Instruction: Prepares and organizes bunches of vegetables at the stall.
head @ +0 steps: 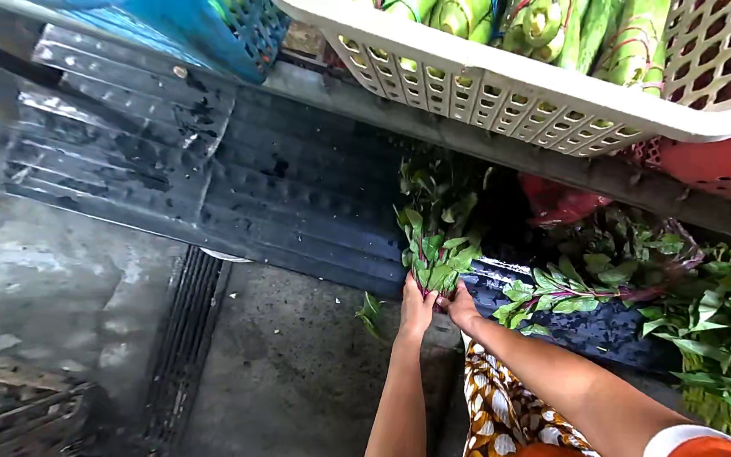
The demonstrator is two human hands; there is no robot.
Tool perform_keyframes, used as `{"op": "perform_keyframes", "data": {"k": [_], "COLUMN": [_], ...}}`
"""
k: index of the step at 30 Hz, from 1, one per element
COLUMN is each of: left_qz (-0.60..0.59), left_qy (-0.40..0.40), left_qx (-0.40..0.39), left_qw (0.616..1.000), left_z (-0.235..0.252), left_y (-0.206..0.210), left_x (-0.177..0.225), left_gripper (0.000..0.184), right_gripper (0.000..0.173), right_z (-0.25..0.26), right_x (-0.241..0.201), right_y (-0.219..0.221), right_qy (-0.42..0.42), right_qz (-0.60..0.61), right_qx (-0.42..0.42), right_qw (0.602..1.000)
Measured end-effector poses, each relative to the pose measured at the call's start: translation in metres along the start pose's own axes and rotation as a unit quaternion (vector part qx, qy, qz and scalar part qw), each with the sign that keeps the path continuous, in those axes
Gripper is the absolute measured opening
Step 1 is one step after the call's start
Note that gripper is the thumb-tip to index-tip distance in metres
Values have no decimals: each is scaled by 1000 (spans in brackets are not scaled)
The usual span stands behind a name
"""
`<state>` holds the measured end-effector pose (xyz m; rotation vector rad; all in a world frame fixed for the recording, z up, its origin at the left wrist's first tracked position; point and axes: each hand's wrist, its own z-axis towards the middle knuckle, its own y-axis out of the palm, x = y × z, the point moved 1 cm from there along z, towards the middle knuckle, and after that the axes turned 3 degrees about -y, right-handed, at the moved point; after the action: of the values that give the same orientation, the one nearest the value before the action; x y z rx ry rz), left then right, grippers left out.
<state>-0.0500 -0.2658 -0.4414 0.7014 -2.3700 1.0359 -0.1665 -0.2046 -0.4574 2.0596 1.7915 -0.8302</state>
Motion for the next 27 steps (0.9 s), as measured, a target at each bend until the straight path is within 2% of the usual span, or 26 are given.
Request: {"op": "perform_keyframes", "data": {"k": [2, 4, 7, 10, 14, 16, 18, 20, 22, 24, 27], "left_qz": [2, 15, 58, 106, 108, 36, -65, -149, -186, -176, -130], "left_qy": [-25, -30, 2, 36, 26, 10, -34, -66, -74, -76, -93], "left_qx": [28, 76, 160, 205, 208, 206, 188, 151, 97, 51, 26], "left_qw": [999, 997, 985, 972, 972, 978, 980, 975, 975, 980, 987], "left_z": [8, 4, -3, -13, -15, -9, -5, -4, -7, -7, -4], "left_y": [4, -2, -6, -5, 5, 6, 4, -1, -6, -6, -7], "left_x": [-6, -5, -9, 2, 15, 13, 7, 1, -5, -12, -12], "left_gripper": [88, 99, 115, 100, 85, 79, 77, 65, 54, 51, 59], "right_gripper": [75, 71, 64, 54, 50, 52, 52, 41, 31, 38, 45], "right_z": [10, 12, 15, 11, 7, 5, -4, -18, -22, -16, -1], "right_x": [-2, -2, 2, 1, 6, 5, -4, -17, -19, -17, -23], "right_y": [-1, -4, -11, -18, -25, -26, -29, -29, -19, -1, 15], "right_qy": [28, 40, 53, 64, 71, 62, 45, 24, 15, 30, 50], "right_qz": [-25, -20, 18, 45, 71, 52, -17, -78, -89, -66, -61], "right_qx": [-7, -18, -37, -51, -37, -7, 41, 57, 0, -80, -116], "right_qw": [999, 999, 998, 996, 994, 997, 998, 995, 996, 994, 990]}}
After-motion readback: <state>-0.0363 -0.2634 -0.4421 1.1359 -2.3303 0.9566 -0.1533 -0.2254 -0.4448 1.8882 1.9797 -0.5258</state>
